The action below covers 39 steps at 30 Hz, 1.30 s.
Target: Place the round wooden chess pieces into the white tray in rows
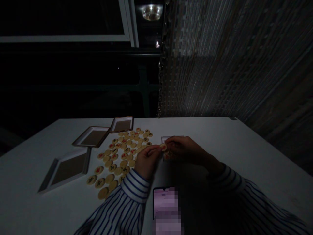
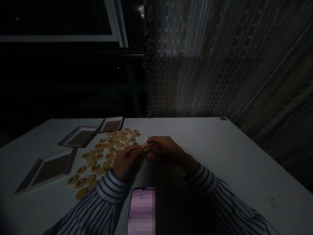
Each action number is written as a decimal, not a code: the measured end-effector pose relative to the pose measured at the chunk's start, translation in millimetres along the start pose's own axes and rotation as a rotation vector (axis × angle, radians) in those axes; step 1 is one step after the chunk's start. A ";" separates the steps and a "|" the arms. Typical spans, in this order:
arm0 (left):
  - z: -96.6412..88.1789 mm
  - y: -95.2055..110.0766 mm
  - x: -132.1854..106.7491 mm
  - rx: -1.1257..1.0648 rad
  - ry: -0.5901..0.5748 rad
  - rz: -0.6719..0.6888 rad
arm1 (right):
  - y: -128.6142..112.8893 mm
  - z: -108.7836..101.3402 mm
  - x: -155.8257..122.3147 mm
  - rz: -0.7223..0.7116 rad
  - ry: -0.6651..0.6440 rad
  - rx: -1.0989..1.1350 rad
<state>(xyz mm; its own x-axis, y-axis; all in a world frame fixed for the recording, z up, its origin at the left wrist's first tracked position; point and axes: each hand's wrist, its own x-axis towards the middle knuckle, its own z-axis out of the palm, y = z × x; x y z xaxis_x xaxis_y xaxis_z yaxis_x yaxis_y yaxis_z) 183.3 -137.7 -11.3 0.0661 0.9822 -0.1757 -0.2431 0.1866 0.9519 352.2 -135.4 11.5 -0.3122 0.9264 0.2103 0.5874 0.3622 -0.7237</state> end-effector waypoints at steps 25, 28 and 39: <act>-1.6 -5.8 1.0 0.048 -0.069 0.032 | -2.7 -2.1 -1.9 -0.006 -0.075 0.034; -1.3 -5.8 0.8 0.060 -0.065 0.043 | -0.2 -1.0 -2.3 -0.010 -0.068 0.035; -4.6 -11.0 4.8 0.097 -0.065 0.088 | -3.4 -2.5 -3.3 -0.140 -0.029 -0.131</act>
<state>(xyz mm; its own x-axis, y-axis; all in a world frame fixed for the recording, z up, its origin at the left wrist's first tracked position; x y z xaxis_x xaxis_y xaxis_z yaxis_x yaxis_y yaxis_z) 181.8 -134.9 -23.7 0.1121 0.9907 -0.0768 -0.1566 0.0939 0.9832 353.1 -139.4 14.9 -0.4178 0.8635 0.2824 0.6282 0.4992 -0.5968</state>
